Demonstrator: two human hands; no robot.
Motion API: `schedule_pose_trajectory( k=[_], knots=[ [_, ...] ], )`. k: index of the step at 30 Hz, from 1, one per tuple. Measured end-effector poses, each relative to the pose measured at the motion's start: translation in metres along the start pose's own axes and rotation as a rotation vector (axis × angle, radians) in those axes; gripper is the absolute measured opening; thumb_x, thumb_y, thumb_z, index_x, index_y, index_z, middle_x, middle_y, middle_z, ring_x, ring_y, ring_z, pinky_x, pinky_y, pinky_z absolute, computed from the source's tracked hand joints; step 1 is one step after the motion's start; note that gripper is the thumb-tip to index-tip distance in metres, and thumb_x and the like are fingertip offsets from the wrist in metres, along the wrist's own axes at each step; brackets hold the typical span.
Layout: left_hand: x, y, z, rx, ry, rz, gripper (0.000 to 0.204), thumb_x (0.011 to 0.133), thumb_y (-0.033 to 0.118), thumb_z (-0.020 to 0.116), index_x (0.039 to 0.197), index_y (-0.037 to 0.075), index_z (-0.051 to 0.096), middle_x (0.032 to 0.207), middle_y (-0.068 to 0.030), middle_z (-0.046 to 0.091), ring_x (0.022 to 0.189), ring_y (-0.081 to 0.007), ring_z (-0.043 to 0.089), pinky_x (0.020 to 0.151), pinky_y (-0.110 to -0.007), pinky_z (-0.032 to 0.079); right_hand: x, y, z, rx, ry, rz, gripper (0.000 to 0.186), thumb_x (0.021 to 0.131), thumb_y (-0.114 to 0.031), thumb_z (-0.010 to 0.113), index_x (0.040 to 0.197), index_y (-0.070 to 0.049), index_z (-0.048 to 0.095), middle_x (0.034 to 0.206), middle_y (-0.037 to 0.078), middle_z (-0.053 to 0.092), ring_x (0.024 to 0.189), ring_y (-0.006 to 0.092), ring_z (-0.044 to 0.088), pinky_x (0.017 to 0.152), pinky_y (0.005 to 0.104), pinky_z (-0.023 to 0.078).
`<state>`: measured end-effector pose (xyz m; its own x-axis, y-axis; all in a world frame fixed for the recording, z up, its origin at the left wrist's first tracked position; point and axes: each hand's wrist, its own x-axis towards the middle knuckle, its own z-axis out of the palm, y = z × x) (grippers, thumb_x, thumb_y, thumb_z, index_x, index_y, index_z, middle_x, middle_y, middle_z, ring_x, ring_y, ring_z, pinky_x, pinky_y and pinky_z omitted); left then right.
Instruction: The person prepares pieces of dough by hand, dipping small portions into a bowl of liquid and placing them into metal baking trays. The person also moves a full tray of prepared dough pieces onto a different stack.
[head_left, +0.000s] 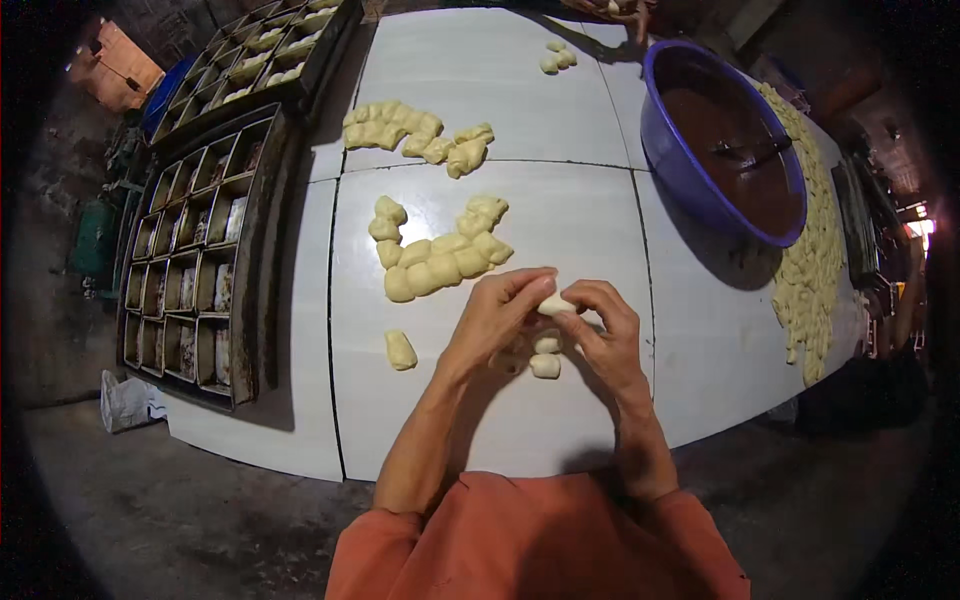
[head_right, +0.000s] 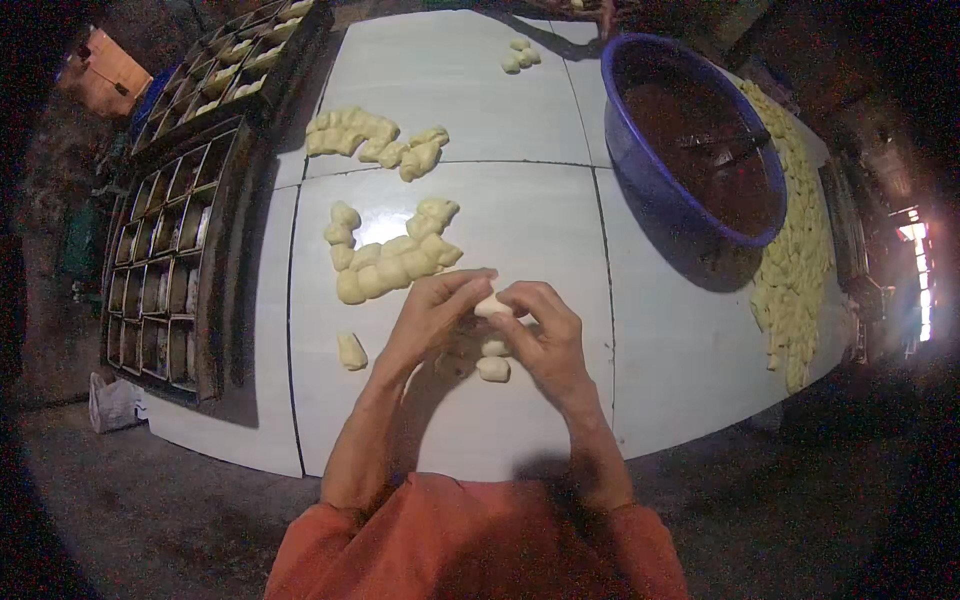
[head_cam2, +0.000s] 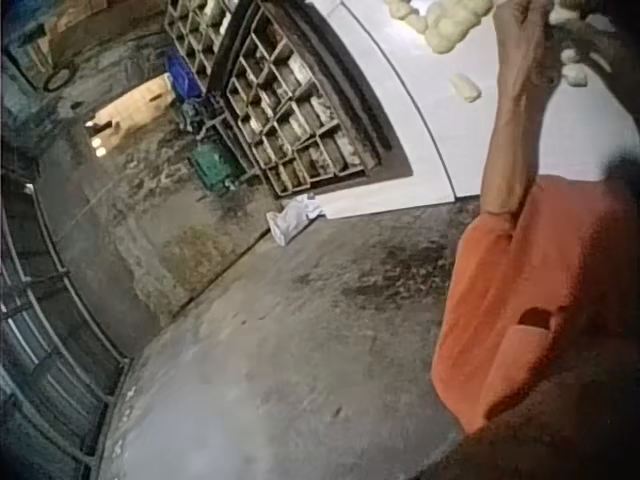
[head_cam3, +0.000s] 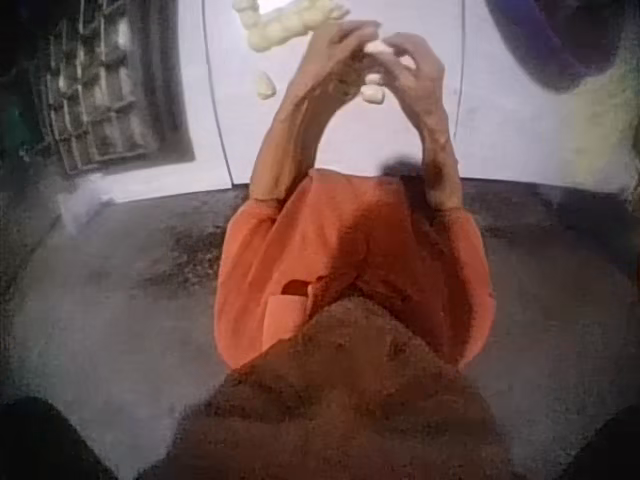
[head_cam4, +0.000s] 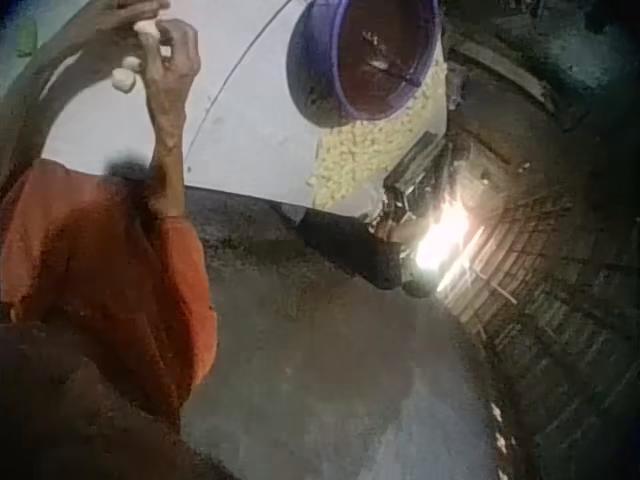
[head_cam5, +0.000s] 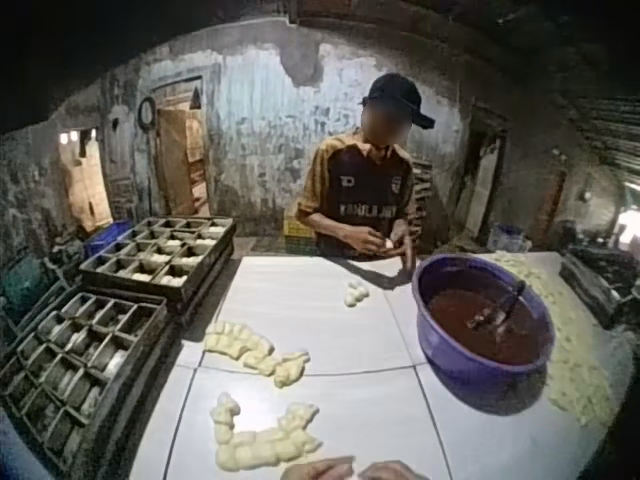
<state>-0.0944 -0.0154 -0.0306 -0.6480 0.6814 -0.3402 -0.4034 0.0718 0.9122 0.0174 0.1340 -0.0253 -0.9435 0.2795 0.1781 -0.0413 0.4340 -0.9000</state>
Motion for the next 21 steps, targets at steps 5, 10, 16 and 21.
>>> schedule_pose_trajectory(
  k=[5,10,16,21],
  knots=[
    [-0.016,-0.002,-0.03,0.571,0.17,0.143,0.043,0.096,0.028,0.064,0.133,0.007,0.061,0.112,-0.0172,0.07,0.091,-0.0207,0.069,0.083,-0.034,0.053,-0.002,0.022,0.002,0.116,-0.113,0.373,0.026,0.095,-0.014,0.06,0.116,0.0,0.065,0.099,0.013,0.07,0.089,0.0219,0.067,0.078,0.0329,0.053],
    [-0.033,-0.003,-0.046,0.929,-0.13,0.181,0.067,0.082,0.028,0.075,0.142,0.012,0.05,0.134,-0.0123,0.059,0.107,-0.029,0.066,0.091,-0.038,0.053,-0.014,0.017,-0.011,-0.346,-0.272,0.256,0.025,0.097,-0.022,0.057,0.104,-0.002,0.07,0.098,0.014,0.067,0.092,0.032,0.066,0.083,0.0406,0.051],
    [-0.033,-0.006,-0.038,1.051,-0.275,0.196,0.1,0.064,0.028,0.087,0.15,0.015,0.038,0.145,-0.0141,0.046,0.122,-0.0355,0.055,0.099,-0.043,0.049,-0.016,0.026,0.001,-0.398,-0.24,0.051,0.024,0.096,-0.02,0.058,0.109,-0.002,0.067,0.098,0.014,0.066,0.092,0.0318,0.064,0.082,0.0393,0.052],
    [-0.023,0.0,-0.033,1.04,-0.206,0.229,0.108,0.063,0.036,0.09,0.153,0.015,0.034,0.149,-0.0182,0.041,0.12,-0.0369,0.056,0.097,-0.042,0.05,-0.025,0.033,-0.008,-0.253,-0.034,0.254,0.029,0.099,-0.023,0.057,0.115,-0.001,0.065,0.107,0.016,0.068,0.092,0.0312,0.068,0.081,0.0372,0.053]
  ],
)
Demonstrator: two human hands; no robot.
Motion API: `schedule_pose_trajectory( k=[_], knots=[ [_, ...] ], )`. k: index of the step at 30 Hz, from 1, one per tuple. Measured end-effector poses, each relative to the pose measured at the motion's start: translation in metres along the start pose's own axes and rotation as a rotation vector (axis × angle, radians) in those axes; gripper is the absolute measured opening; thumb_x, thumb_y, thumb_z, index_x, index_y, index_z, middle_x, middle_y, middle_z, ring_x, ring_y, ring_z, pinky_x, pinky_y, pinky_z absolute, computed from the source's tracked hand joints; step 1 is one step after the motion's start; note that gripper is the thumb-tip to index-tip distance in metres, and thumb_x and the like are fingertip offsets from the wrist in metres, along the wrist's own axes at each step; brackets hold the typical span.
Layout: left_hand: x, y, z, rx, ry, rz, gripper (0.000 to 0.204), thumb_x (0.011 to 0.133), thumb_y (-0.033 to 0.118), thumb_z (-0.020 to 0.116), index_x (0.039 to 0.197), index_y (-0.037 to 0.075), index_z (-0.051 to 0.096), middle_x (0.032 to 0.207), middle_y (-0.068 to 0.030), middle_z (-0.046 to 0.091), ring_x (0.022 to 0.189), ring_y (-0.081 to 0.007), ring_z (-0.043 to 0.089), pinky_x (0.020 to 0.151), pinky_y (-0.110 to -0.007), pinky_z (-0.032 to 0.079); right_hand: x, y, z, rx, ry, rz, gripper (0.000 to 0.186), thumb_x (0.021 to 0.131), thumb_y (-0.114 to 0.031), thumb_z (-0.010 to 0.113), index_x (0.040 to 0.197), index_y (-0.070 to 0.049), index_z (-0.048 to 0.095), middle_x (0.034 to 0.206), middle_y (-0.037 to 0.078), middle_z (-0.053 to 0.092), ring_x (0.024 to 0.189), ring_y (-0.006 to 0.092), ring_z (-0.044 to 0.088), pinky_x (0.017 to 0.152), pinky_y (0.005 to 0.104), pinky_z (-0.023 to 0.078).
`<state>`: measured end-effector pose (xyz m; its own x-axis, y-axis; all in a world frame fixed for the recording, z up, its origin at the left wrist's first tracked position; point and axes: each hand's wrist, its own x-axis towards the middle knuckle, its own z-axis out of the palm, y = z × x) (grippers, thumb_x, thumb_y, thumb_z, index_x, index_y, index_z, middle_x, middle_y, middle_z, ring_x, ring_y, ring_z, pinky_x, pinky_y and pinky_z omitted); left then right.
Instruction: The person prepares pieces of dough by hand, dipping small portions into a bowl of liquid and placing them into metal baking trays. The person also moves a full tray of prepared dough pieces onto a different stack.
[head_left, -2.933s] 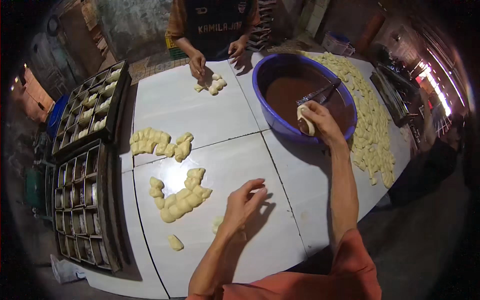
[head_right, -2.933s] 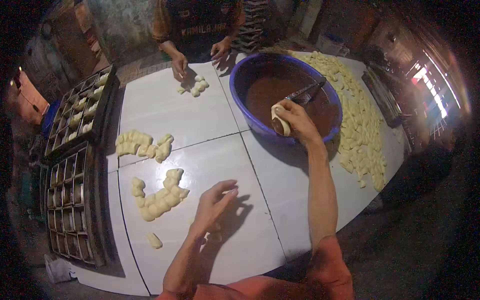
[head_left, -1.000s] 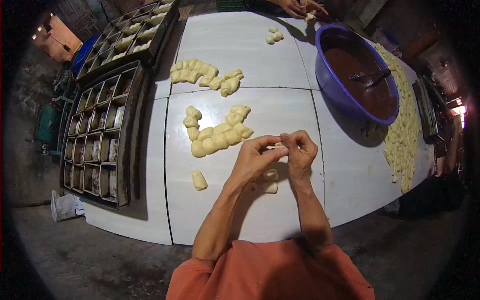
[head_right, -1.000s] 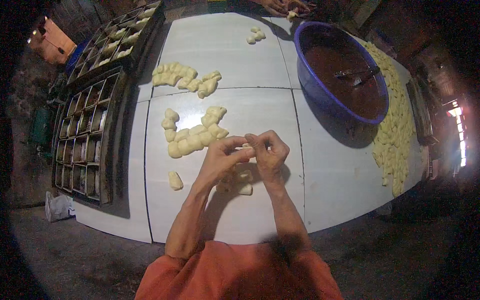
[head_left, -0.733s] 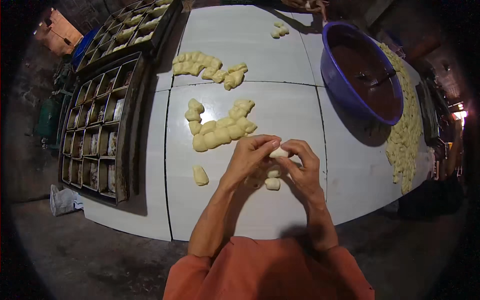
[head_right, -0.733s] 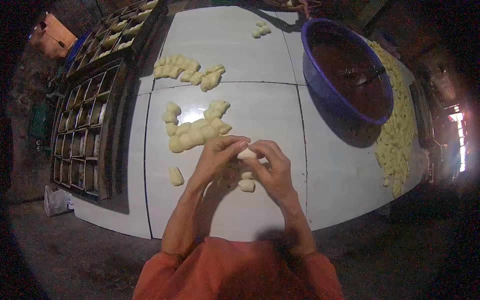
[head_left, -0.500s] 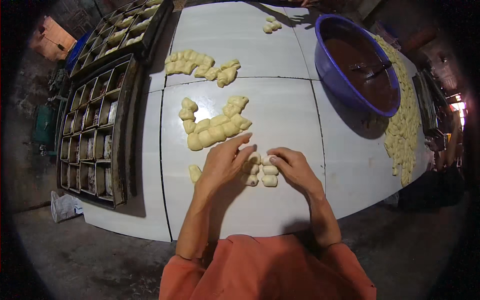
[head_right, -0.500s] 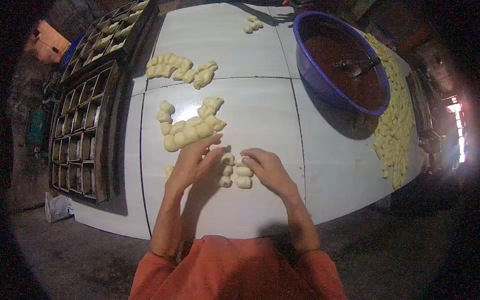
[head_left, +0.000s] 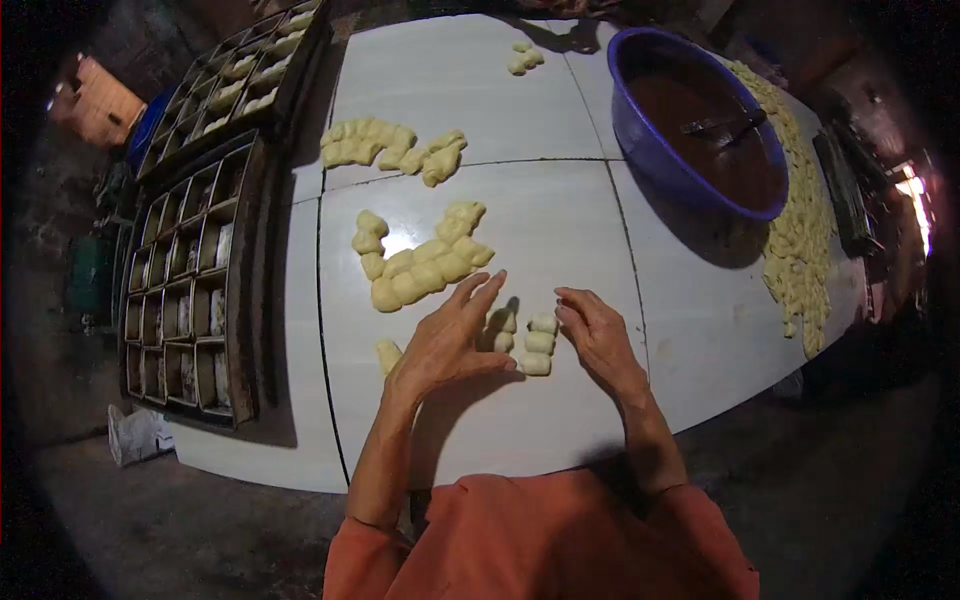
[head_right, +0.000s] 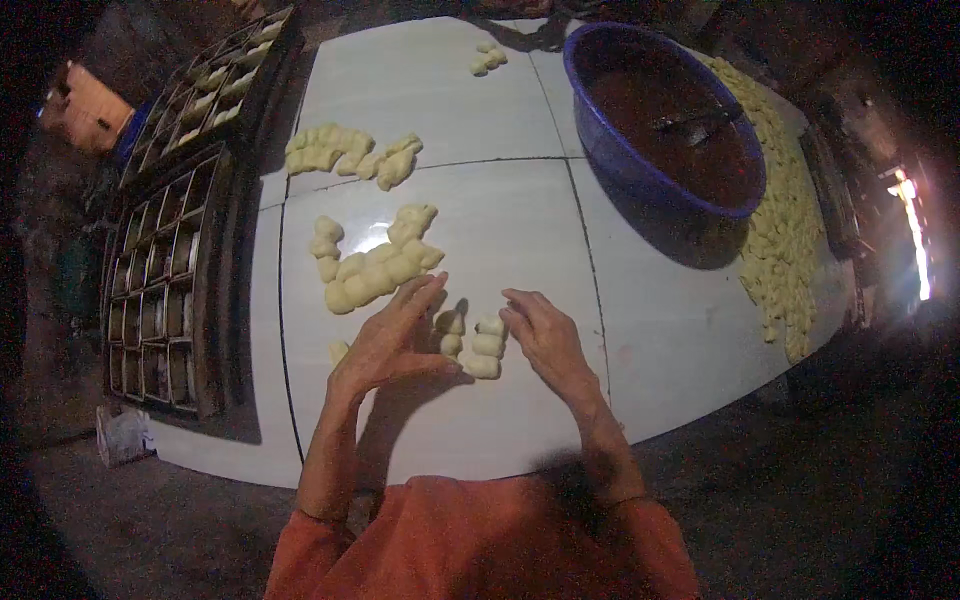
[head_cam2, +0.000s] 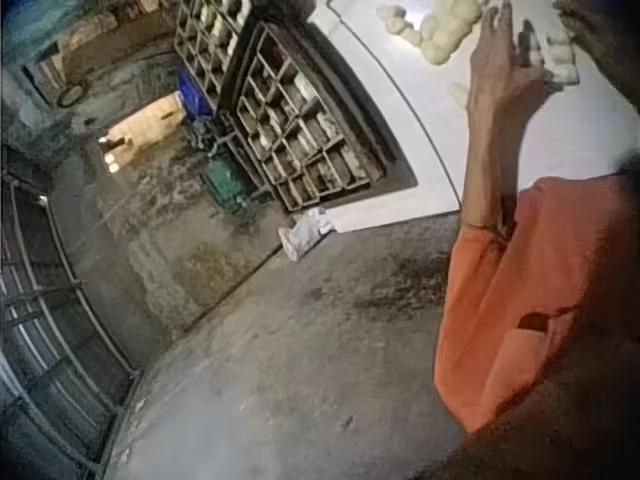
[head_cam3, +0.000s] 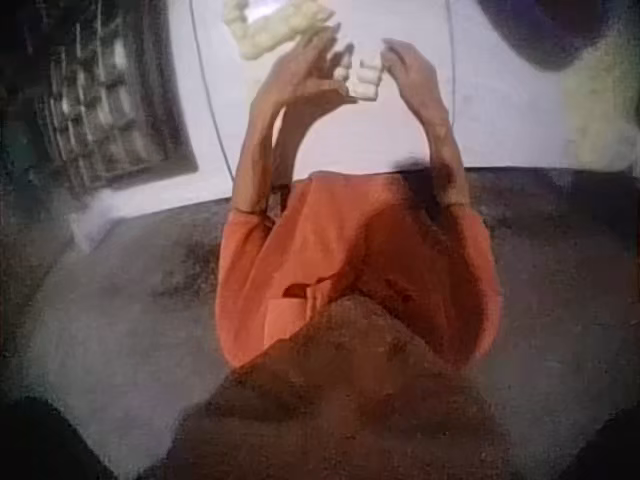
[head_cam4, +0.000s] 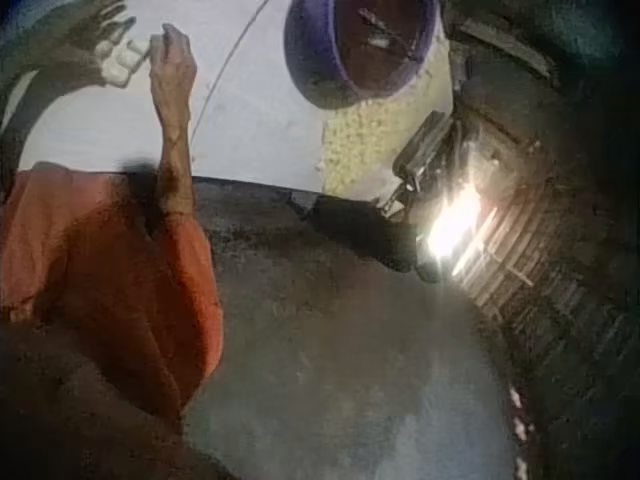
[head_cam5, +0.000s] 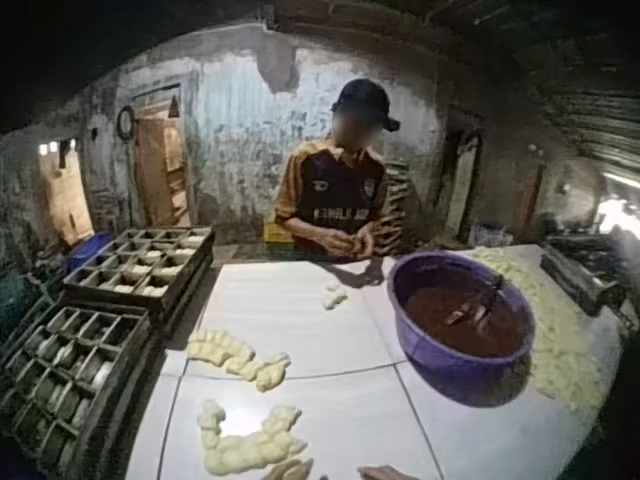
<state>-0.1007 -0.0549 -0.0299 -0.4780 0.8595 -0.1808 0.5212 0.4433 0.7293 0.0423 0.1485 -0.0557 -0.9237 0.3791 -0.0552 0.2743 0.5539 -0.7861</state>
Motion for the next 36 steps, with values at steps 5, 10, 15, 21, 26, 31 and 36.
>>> schedule_pose_trajectory(
  k=[5,10,15,21,26,31,36],
  knots=[
    [0.071,0.057,-0.002,0.003,0.181,0.282,0.099,0.072,0.036,0.085,0.154,0.016,0.031,0.153,-0.0196,0.037,0.122,-0.0411,0.055,0.097,-0.045,0.051,-0.016,0.04,-0.007,0.154,0.194,0.07,0.03,0.092,-0.019,0.065,0.116,0.001,0.065,0.098,0.018,0.071,0.089,0.0294,0.07,0.078,0.0356,0.054],
    [0.192,0.149,0.035,0.425,0.321,0.565,0.102,0.076,0.038,0.082,0.157,0.021,0.022,0.159,-0.0222,0.023,0.136,-0.0402,0.043,0.105,-0.054,0.043,-0.053,0.076,-0.025,-0.321,0.045,0.376,0.03,0.09,-0.02,0.069,0.114,-0.002,0.066,0.095,0.018,0.072,0.084,0.0302,0.071,0.074,0.0362,0.055],
    [0.261,0.177,0.067,0.923,0.358,0.559,0.11,0.075,0.064,0.07,0.16,0.029,0.01,0.166,-0.011,0.008,0.141,-0.0451,0.034,0.116,-0.066,0.02,-0.093,0.069,-0.054,0.158,0.378,0.374,0.027,0.093,-0.022,0.067,0.114,-0.006,0.068,0.097,0.015,0.074,0.085,0.0254,0.073,0.074,0.0351,0.057],
    [0.247,0.177,0.084,1.566,0.212,0.654,0.099,0.084,0.074,0.049,0.157,0.037,-0.006,0.167,-0.0005,-0.004,0.154,-0.019,-0.002,0.117,-0.071,0.007,-0.12,0.093,-0.068,0.106,0.505,0.403,0.025,0.095,-0.023,0.065,0.115,-0.007,0.069,0.098,0.013,0.074,0.084,0.0223,0.074,0.074,0.0333,0.058],
    [0.217,0.186,0.06,1.4,0.101,0.804,0.099,0.088,0.063,0.058,0.158,0.034,-0.005,0.167,-0.0077,-0.002,0.151,-0.0269,0.021,0.12,-0.064,0.014,-0.109,0.098,-0.072,-0.017,0.494,0.323,0.025,0.094,-0.024,0.065,0.113,-0.008,0.068,0.098,0.013,0.074,0.082,0.025,0.074,0.073,0.0357,0.058],
    [0.188,0.149,0.042,-0.309,0.038,0.631,0.12,0.081,0.028,0.074,0.156,0.012,-0.018,0.162,-0.0289,0.001,0.133,-0.0376,0.049,0.106,-0.05,0.044,-0.088,0.079,-0.09,-0.028,0.51,0.315,0.025,0.095,-0.018,0.065,0.115,-0.002,0.067,0.089,0.013,0.074,0.074,0.016,0.072,0.066,0.0277,0.056],
    [0.16,0.131,0.048,-0.908,0.021,0.434,0.125,0.082,0.026,0.071,0.149,0.027,-0.035,0.164,-0.0251,-0.005,0.128,-0.0436,0.053,0.1,-0.047,0.047,-0.04,0.042,-0.11,-0.155,0.648,0.036,0.04,0.089,-0.011,0.067,0.128,-0.009,0.059,0.125,0.015,0.06,0.101,0.0269,0.066,0.081,0.036,0.055]
  ],
)
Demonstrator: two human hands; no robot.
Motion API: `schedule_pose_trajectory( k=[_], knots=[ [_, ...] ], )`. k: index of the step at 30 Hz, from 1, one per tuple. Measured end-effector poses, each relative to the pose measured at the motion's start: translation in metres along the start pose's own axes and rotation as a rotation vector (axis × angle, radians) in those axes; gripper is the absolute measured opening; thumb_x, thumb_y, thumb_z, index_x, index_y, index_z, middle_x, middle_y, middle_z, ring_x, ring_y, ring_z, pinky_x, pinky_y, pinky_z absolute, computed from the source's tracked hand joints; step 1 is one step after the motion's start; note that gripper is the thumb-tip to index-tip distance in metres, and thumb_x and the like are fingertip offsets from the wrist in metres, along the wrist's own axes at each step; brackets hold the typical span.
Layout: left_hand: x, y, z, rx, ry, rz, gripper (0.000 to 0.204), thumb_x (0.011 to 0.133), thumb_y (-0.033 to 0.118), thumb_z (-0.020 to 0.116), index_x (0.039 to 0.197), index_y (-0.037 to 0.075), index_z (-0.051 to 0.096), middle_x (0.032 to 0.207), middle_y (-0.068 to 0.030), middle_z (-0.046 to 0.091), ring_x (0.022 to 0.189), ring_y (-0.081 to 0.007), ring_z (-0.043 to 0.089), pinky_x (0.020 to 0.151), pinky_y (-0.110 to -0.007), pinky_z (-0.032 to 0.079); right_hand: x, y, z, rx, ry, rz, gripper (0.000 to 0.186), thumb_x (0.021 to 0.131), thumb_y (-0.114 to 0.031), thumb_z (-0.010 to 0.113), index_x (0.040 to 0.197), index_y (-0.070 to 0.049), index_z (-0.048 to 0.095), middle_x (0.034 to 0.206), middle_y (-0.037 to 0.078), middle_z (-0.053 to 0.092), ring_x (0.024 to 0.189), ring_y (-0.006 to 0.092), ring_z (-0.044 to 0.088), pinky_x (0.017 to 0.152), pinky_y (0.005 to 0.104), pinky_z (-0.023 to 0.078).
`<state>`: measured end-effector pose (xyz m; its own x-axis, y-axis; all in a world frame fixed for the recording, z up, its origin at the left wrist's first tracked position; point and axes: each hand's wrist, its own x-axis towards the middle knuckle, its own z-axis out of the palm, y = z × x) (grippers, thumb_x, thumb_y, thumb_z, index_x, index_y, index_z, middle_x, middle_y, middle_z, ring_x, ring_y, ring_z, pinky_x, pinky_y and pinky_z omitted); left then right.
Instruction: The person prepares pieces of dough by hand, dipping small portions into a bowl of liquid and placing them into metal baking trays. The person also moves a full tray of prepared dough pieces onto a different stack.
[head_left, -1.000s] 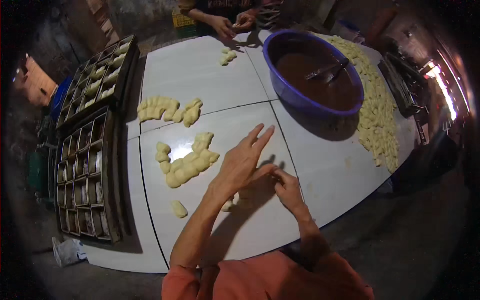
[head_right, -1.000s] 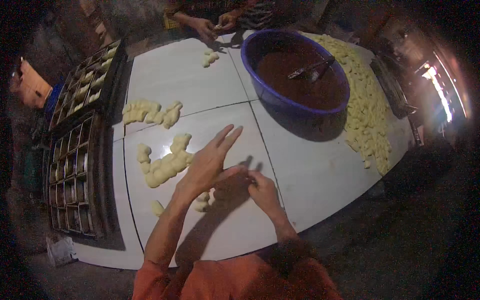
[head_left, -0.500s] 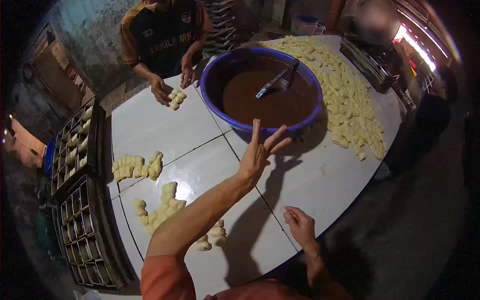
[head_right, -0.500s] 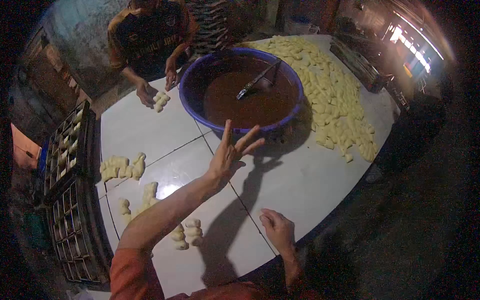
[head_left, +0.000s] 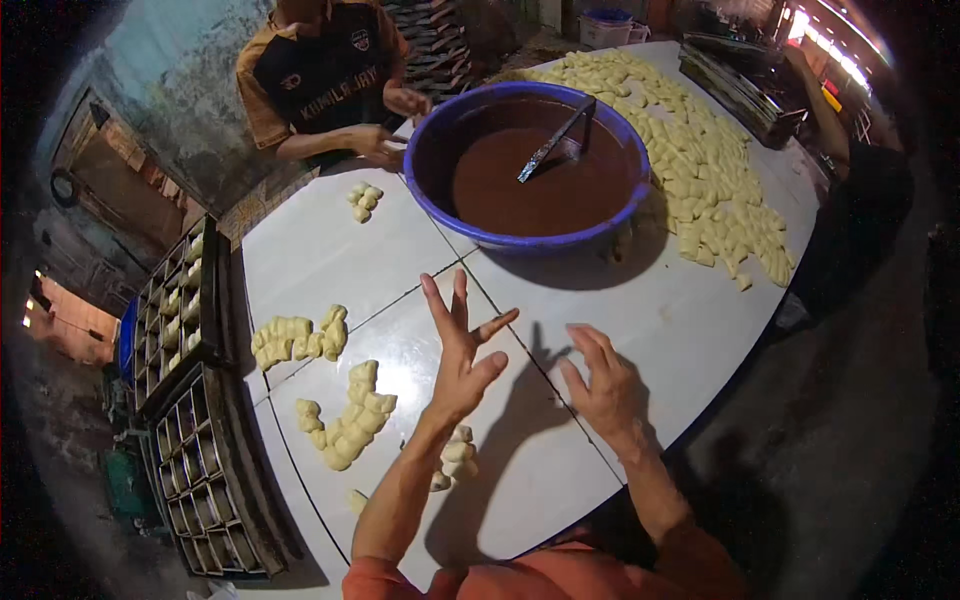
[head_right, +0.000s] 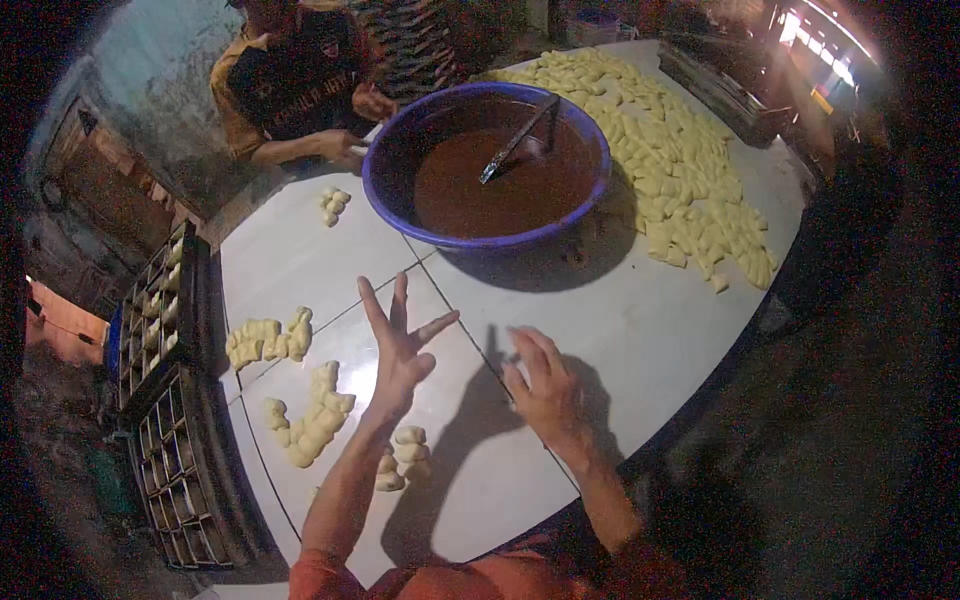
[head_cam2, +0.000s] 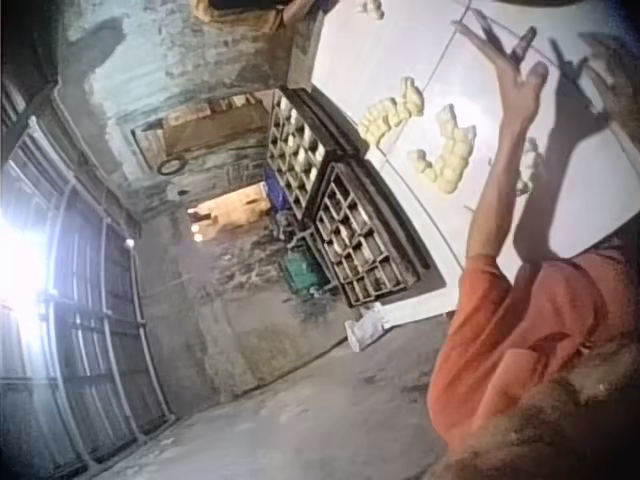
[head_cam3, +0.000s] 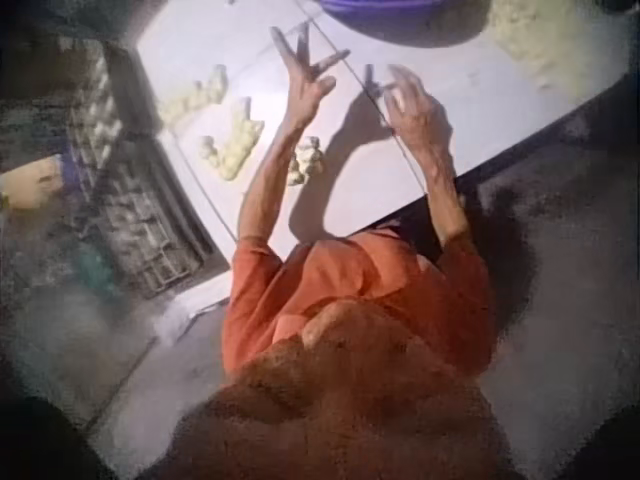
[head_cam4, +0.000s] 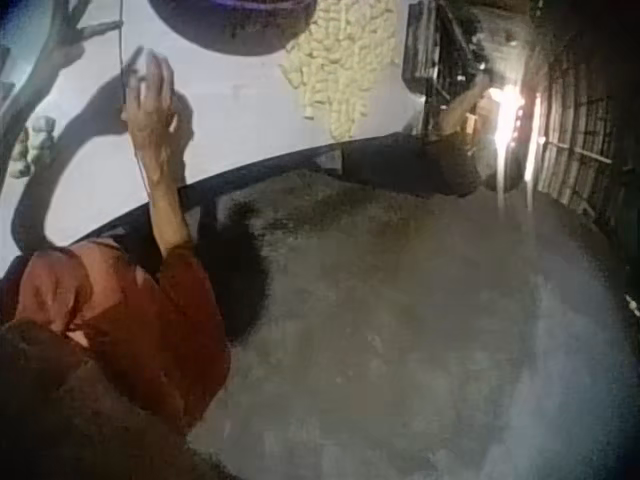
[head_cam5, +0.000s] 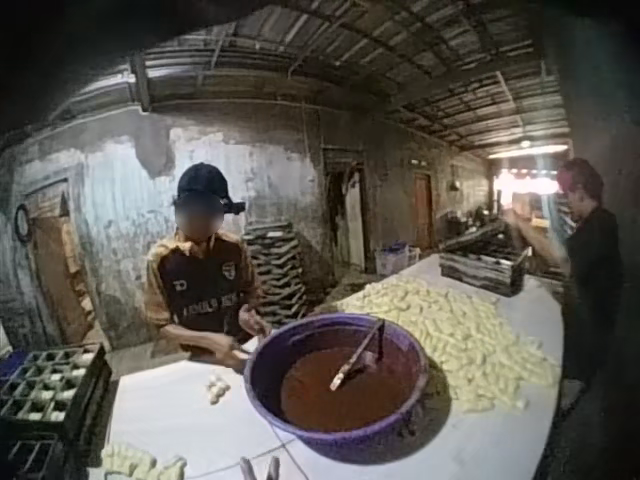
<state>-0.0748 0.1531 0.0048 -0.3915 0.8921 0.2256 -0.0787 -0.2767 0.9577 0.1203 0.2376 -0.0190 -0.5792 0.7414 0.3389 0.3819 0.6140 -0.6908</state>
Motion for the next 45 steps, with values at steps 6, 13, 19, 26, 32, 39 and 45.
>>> schedule_pose_trajectory(
  k=[6,13,19,26,32,39,45],
  knots=[
    [-0.007,0.003,0.017,0.254,-0.043,0.146,0.126,0.082,0.064,0.066,0.147,0.031,-0.037,0.163,-0.0247,0.002,0.124,-0.0451,0.055,0.108,-0.057,0.039,0.035,-0.027,0.027,-0.347,0.019,-0.431,0.051,0.083,-0.007,0.065,0.133,-0.012,0.056,0.148,0.018,0.041,0.129,0.0364,0.047,0.102,0.0536,0.043],
    [-0.01,0.003,0.013,0.155,-0.007,0.128,0.128,0.081,0.072,0.063,0.149,0.026,-0.035,0.163,-0.0264,0.009,0.112,-0.0376,0.065,0.096,-0.049,0.049,0.06,-0.006,0.007,-0.024,-0.197,0.008,0.041,0.084,-0.01,0.063,0.125,-0.006,0.064,0.147,0.02,0.043,0.14,0.0344,0.037,0.113,0.0511,0.034],
    [0.005,-0.003,0.01,0.234,-0.084,0.256,0.118,0.089,0.055,0.058,0.149,0.014,-0.034,0.16,-0.028,0.021,0.087,-0.0258,0.065,0.071,-0.033,0.046,0.062,0.005,0.022,0.957,-0.37,-0.143,0.029,0.098,-0.014,0.047,0.111,0.003,0.066,0.143,0.02,0.05,0.143,0.0277,0.036,0.118,0.0407,0.027],
    [0.002,-0.009,0.015,0.359,-0.149,0.159,0.111,0.091,0.054,0.051,0.148,0.012,-0.035,0.159,-0.025,0.028,0.086,-0.0256,0.067,0.077,-0.034,0.048,0.066,-0.014,0.01,1.158,-0.447,-0.052,0.039,0.101,-0.042,0.05,0.1,-0.005,0.064,0.142,0.015,0.053,0.138,0.0283,0.041,0.111,0.0431,0.033],
    [-0.028,0.01,-0.032,0.528,-0.055,0.036,0.102,0.077,0.013,0.062,0.16,0.012,0.002,0.151,-0.0192,0.045,0.077,-0.0178,0.069,0.062,-0.03,0.049,0.118,-0.004,0.011,0.502,0.017,-0.1,0.05,0.095,-0.039,0.057,0.132,-0.005,0.055,0.138,0.013,0.054,0.13,0.0292,0.048,0.11,0.0496,0.034],
    [-0.118,0.048,-0.113,1.036,-0.08,-0.296,0.085,0.072,0.041,0.084,0.145,0.015,0.049,0.149,-0.0142,0.047,0.094,-0.0265,0.069,0.071,-0.035,0.056,0.094,0.007,0.007,-0.837,0.025,-0.353,0.06,0.09,-0.043,0.066,0.137,-0.007,0.056,0.152,0.023,0.038,0.145,0.0409,0.027,0.114,0.0648,0.022],
    [-0.173,0.039,-0.102,1.224,-0.293,-0.46,0.122,0.054,0.042,0.094,0.154,0.015,0.028,0.148,-0.0181,0.039,0.116,-0.0348,0.06,0.088,-0.042,0.056,-0.007,-0.045,0.049,-0.065,-0.72,-0.339,0.071,0.074,-0.036,0.082,0.133,-0.006,0.057,0.146,0.024,0.044,0.131,0.0407,0.046,0.107,0.0461,0.04]
  ],
)
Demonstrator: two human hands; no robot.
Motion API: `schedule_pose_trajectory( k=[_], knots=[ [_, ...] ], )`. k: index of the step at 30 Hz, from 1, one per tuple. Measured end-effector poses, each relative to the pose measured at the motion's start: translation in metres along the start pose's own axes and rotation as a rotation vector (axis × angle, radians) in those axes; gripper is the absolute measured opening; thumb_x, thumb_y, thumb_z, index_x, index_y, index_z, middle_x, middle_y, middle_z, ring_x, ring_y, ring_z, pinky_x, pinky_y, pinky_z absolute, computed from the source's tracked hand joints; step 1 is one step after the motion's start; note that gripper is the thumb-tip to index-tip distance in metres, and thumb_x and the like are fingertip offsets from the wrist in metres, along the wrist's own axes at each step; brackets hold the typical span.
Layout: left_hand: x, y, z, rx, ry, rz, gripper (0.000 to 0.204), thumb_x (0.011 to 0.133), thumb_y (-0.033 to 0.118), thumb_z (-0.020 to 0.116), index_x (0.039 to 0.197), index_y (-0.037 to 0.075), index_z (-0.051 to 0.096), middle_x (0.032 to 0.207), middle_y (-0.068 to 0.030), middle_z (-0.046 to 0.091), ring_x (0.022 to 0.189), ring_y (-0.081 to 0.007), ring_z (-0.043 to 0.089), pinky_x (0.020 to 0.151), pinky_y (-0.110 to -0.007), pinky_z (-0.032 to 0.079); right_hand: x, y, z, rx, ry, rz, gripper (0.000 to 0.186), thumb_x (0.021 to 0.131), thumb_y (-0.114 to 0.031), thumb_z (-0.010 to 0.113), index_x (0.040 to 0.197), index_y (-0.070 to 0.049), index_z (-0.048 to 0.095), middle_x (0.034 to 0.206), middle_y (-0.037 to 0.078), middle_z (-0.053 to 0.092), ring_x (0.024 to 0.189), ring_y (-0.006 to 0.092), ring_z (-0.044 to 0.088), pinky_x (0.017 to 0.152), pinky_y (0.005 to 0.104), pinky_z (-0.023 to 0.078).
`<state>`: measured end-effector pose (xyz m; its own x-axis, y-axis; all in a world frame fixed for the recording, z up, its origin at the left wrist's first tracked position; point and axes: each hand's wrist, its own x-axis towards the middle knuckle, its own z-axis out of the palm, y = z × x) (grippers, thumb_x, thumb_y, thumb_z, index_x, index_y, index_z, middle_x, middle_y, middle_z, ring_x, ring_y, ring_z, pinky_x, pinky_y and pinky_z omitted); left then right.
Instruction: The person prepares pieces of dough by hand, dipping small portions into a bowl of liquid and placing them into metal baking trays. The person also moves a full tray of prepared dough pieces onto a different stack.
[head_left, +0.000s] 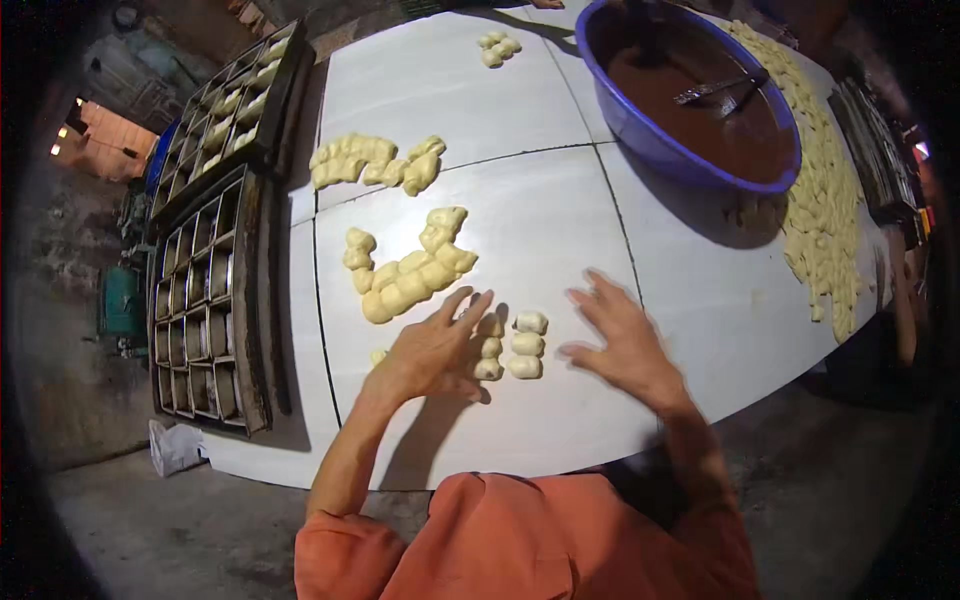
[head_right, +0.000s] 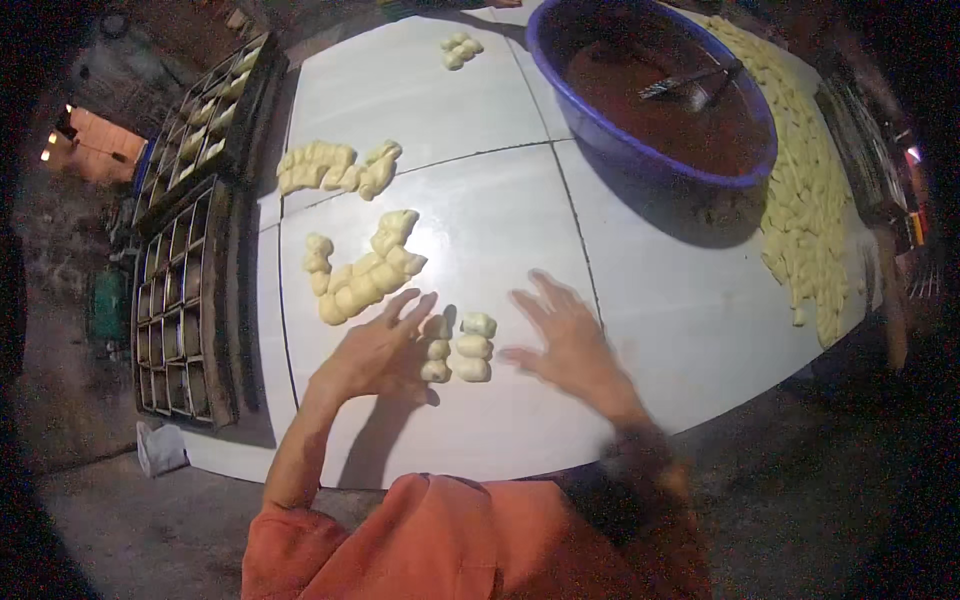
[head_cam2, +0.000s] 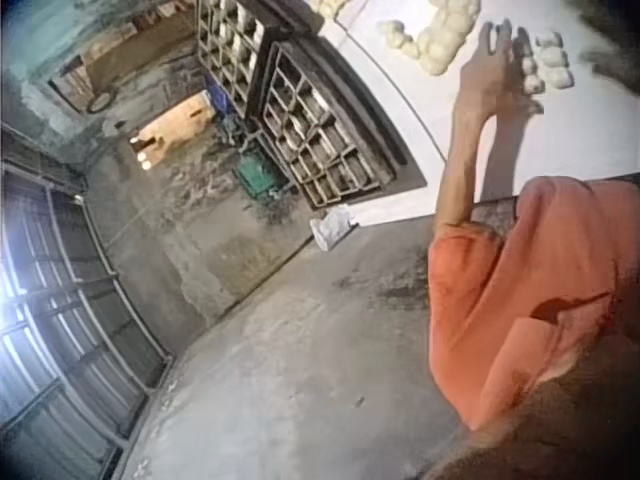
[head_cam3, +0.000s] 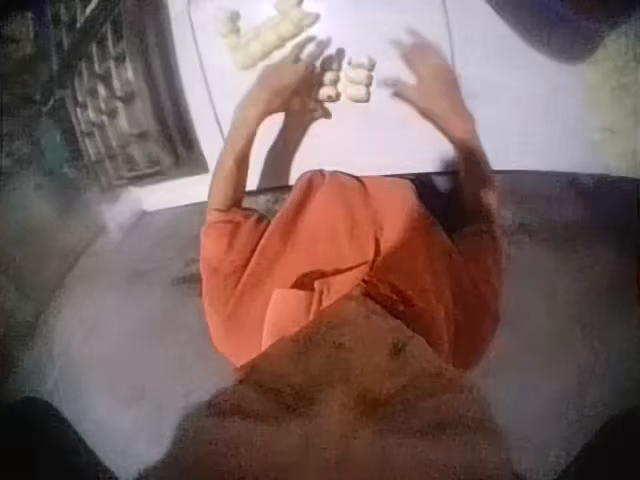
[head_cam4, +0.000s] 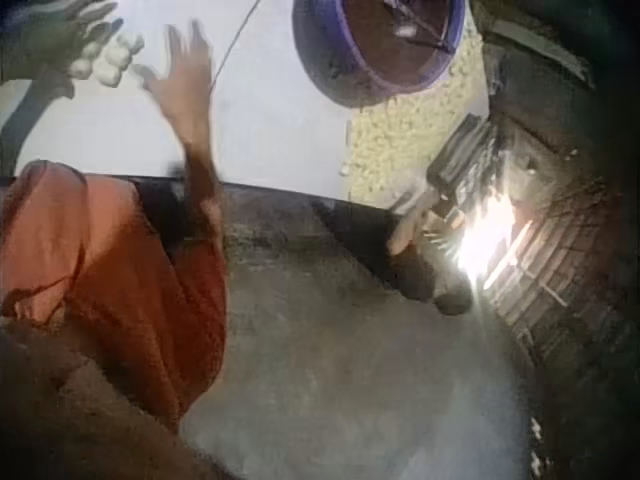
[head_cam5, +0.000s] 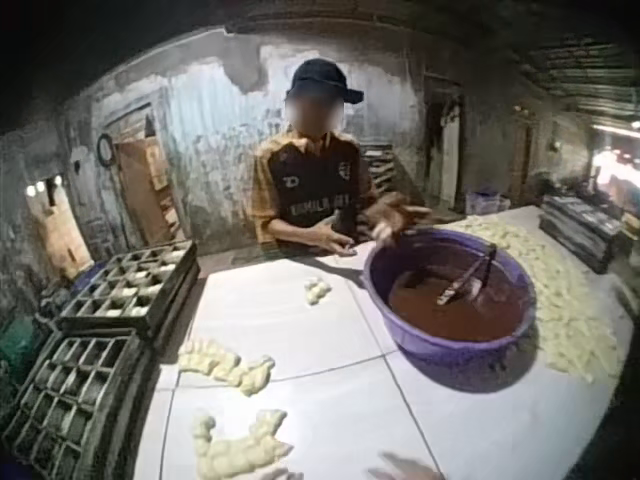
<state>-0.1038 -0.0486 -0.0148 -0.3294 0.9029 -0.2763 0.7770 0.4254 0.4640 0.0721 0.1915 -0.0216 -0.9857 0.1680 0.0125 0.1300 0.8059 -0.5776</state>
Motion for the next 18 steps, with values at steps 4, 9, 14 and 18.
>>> schedule_pose_trajectory(
  k=[4,9,14,18],
  knots=[
    [0.005,-0.011,0.037,-0.055,0.036,0.013,0.109,0.059,0.029,0.091,0.148,0.011,0.032,0.139,-0.0153,0.045,0.115,-0.0362,0.06,0.089,-0.045,0.055,0.014,-0.04,0.029,0.017,-0.1,-0.082,0.078,0.073,-0.038,0.083,0.138,-0.007,0.053,0.145,0.024,0.044,0.128,0.042,0.047,0.105,0.0459,0.042],
    [0.009,-0.003,0.034,-0.135,0.023,0.041,0.078,0.07,0.018,0.081,0.137,0.01,0.043,0.135,-0.0161,0.048,0.106,-0.0376,0.063,0.088,-0.045,0.054,0.015,-0.039,0.065,-0.128,-0.176,-0.1,0.081,0.07,-0.042,0.083,0.134,-0.005,0.051,0.134,0.023,0.049,0.12,0.0384,0.051,0.097,0.0469,0.046],
    [0.015,-0.003,0.048,-0.187,0.148,0.031,0.041,0.073,0.011,0.07,0.111,0.005,0.055,0.108,-0.0169,0.057,0.097,-0.0385,0.063,0.082,-0.047,0.053,0.017,-0.055,0.067,0.018,-0.14,-0.022,0.048,0.077,-0.014,0.071,0.122,-0.005,0.058,0.119,0.022,0.054,0.11,0.0408,0.056,0.09,0.0491,0.048],
    [0.005,0.0,0.034,-0.234,0.157,0.011,0.026,0.078,0.009,0.064,0.102,0.003,0.06,0.104,-0.0183,0.061,0.095,-0.0396,0.063,0.081,-0.049,0.051,0.02,-0.08,0.059,0.21,-0.076,0.016,0.028,0.074,-0.005,0.064,0.102,-0.001,0.062,0.096,0.017,0.057,0.085,0.0341,0.061,0.074,0.0399,0.051]
  ],
)
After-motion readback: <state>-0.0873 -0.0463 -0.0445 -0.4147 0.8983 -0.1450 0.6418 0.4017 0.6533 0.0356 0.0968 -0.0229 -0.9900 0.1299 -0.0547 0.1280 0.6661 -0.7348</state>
